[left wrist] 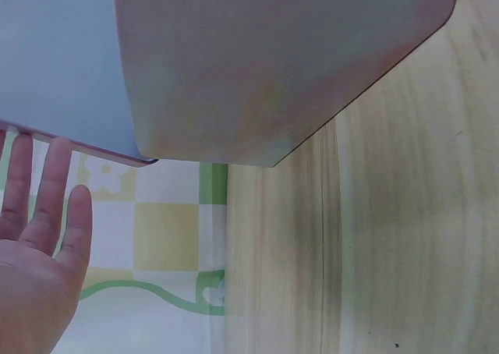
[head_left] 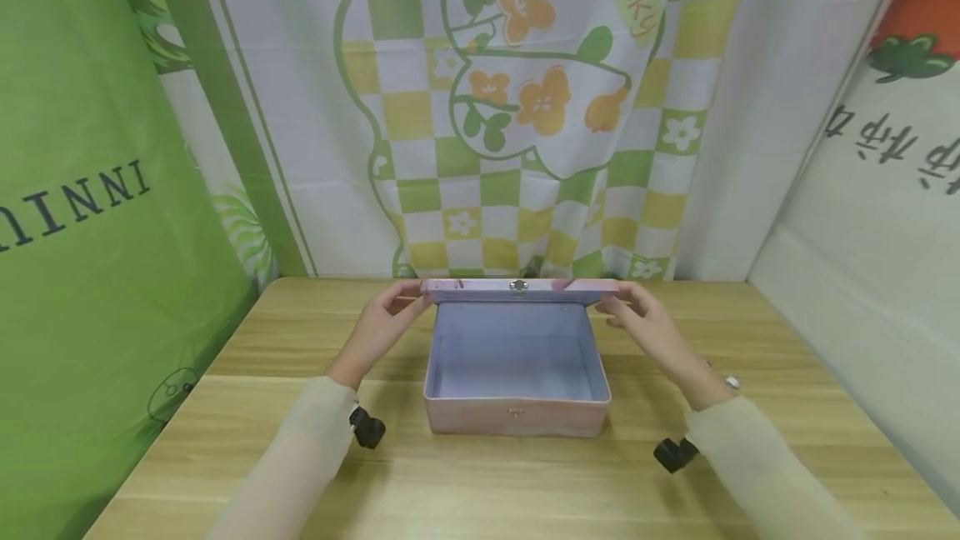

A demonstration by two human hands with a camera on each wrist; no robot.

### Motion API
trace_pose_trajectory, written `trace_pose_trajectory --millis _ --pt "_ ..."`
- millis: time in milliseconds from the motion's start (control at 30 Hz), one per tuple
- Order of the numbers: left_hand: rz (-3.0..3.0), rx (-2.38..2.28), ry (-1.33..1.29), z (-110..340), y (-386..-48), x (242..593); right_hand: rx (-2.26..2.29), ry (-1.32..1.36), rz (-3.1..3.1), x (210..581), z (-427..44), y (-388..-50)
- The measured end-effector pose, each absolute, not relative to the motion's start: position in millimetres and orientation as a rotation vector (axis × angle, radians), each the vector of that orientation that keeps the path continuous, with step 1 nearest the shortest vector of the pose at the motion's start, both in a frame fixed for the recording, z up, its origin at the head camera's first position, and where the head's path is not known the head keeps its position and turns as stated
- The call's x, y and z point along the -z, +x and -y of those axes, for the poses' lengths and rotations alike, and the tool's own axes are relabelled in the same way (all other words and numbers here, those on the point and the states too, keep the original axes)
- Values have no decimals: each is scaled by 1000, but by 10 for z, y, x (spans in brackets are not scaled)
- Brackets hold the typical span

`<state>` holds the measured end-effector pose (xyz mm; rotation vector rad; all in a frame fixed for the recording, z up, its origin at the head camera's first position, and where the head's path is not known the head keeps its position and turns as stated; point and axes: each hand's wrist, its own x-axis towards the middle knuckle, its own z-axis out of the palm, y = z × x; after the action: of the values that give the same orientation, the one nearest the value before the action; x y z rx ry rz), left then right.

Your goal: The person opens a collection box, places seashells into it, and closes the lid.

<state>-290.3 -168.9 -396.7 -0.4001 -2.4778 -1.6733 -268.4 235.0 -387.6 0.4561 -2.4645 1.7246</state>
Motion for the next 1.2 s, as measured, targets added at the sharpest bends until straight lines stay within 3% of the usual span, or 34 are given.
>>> trace_pose_trajectory --millis 700,1200 --pt "2594 1660 -420 1555 -3079 3826 -1701 337 2545 3766 -2278 -3007" --pt "2588 1591 -433 1550 -3346 4043 -1767 345 2584 3849 -2311 -3180"
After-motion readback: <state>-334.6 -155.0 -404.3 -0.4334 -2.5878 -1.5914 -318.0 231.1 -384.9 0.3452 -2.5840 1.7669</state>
